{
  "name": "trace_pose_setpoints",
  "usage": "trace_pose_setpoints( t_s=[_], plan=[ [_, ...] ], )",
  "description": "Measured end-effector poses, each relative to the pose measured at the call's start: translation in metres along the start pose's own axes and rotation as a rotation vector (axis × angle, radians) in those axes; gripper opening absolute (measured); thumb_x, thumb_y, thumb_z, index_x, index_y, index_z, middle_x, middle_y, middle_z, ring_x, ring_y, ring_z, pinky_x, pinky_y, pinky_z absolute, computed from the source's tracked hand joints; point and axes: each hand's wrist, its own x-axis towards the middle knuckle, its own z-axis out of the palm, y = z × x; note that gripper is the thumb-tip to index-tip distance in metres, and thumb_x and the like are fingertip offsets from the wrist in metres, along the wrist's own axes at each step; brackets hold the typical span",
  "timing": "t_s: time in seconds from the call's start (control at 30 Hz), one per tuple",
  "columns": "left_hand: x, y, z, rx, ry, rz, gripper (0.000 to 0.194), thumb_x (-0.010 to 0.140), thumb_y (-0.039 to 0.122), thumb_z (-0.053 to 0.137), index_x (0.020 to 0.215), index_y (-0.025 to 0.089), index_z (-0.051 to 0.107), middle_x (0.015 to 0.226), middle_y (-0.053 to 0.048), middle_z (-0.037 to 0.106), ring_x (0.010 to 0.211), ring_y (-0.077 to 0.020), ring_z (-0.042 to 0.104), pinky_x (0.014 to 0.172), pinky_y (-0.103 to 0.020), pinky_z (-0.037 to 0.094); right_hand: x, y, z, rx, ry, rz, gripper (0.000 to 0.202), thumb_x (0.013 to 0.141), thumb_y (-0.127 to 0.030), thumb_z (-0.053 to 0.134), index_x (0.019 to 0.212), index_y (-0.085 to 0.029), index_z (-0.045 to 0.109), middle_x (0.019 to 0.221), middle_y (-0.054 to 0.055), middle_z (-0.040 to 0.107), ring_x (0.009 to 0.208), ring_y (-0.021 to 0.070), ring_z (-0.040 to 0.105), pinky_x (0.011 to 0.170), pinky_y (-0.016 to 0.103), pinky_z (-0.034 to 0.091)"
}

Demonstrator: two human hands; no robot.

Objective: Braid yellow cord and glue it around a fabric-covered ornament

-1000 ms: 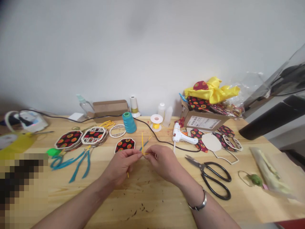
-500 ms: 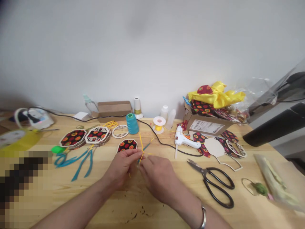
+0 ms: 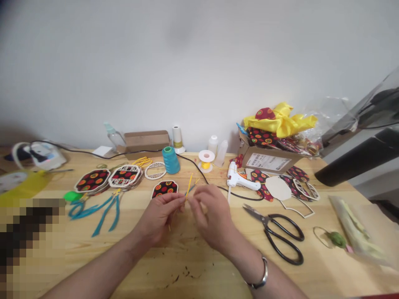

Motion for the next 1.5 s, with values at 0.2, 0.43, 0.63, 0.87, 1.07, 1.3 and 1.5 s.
trace_pose_setpoints(
  t_s=[0.2, 0.43, 0.63, 0.87, 1.07, 1.3, 1.5],
  plan=[
    [-0.002, 0.000, 0.002, -0.027, -0.043, -0.034, 0.019, 0.064, 0.033, 0.068, 0.071, 0.015, 0.068, 0.050, 0.005, 0.052, 0.042, -0.0044, 0.036, 0.041, -0.018, 0.021, 0.007, 0.013, 0.010, 0.613, -0.232, 0.529, 0.024, 0.078, -0.039, 0.054, 0.079, -0.016, 0.053, 0.070, 0.001, 0.057, 0.065, 0.0131, 0.056, 0.063, 0.028, 0.046],
    [-0.006, 0.003, 0.004, 0.089, -0.082, -0.036, 0.021, 0.066, 0.035, 0.065, 0.074, 0.016, 0.070, 0.043, 0.007, 0.044, 0.038, -0.0036, 0.025, 0.040, -0.020, 0.016, 0.006, 0.011, 0.012, 0.580, -0.191, 0.604, 0.025, 0.073, -0.036, 0.057, 0.064, -0.018, 0.044, 0.048, -0.008, 0.037, 0.040, 0.0051, 0.032, 0.038, 0.018, 0.026],
    [-0.006, 0.003, 0.004, 0.097, -0.130, -0.036, 0.021, 0.067, 0.036, 0.065, 0.072, 0.016, 0.069, 0.045, 0.007, 0.046, 0.039, -0.0034, 0.025, 0.040, -0.020, 0.016, 0.008, 0.016, 0.008, 0.425, -0.176, 0.525, 0.021, 0.075, -0.030, 0.054, 0.060, -0.018, 0.046, 0.050, -0.006, 0.038, 0.044, 0.0059, 0.031, 0.041, 0.019, 0.025],
    [-0.006, 0.004, 0.004, 0.120, -0.145, -0.064, 0.023, 0.067, 0.038, 0.065, 0.071, 0.015, 0.069, 0.040, 0.008, 0.037, 0.038, -0.0034, 0.022, 0.038, -0.019, 0.012, 0.008, 0.016, 0.007, 0.433, -0.177, 0.529, 0.018, 0.075, -0.029, 0.054, 0.062, -0.018, 0.048, 0.050, -0.007, 0.039, 0.043, 0.0058, 0.030, 0.043, 0.020, 0.025],
    [-0.005, 0.002, 0.004, 0.078, -0.124, -0.058, 0.023, 0.069, 0.036, 0.063, 0.076, 0.015, 0.069, 0.041, 0.008, 0.036, 0.037, -0.0028, 0.023, 0.037, -0.018, 0.013, 0.011, 0.014, 0.003, 0.490, -0.252, 0.562, 0.016, 0.072, -0.030, 0.057, 0.067, -0.016, 0.055, 0.057, -0.005, 0.047, 0.044, 0.0053, 0.034, 0.043, 0.020, 0.027],
    [-0.005, 0.000, 0.003, 0.113, -0.134, -0.053, 0.024, 0.070, 0.036, 0.062, 0.075, 0.014, 0.069, 0.043, 0.007, 0.038, 0.038, -0.0031, 0.025, 0.036, -0.018, 0.014, 0.011, 0.014, 0.003, 0.437, -0.247, 0.563, 0.013, 0.069, -0.026, 0.059, 0.064, -0.015, 0.054, 0.053, -0.005, 0.046, 0.044, 0.0054, 0.035, 0.043, 0.020, 0.027],
    [-0.006, -0.001, 0.001, 0.093, -0.177, -0.046, 0.022, 0.072, 0.035, 0.061, 0.079, 0.015, 0.067, 0.044, 0.008, 0.035, 0.039, -0.0033, 0.024, 0.038, -0.017, 0.015, 0.010, 0.016, 0.003, 0.350, -0.263, 0.480, 0.015, 0.073, -0.024, 0.054, 0.061, -0.016, 0.050, 0.051, -0.006, 0.042, 0.046, 0.0062, 0.034, 0.044, 0.019, 0.028]
  ],
)
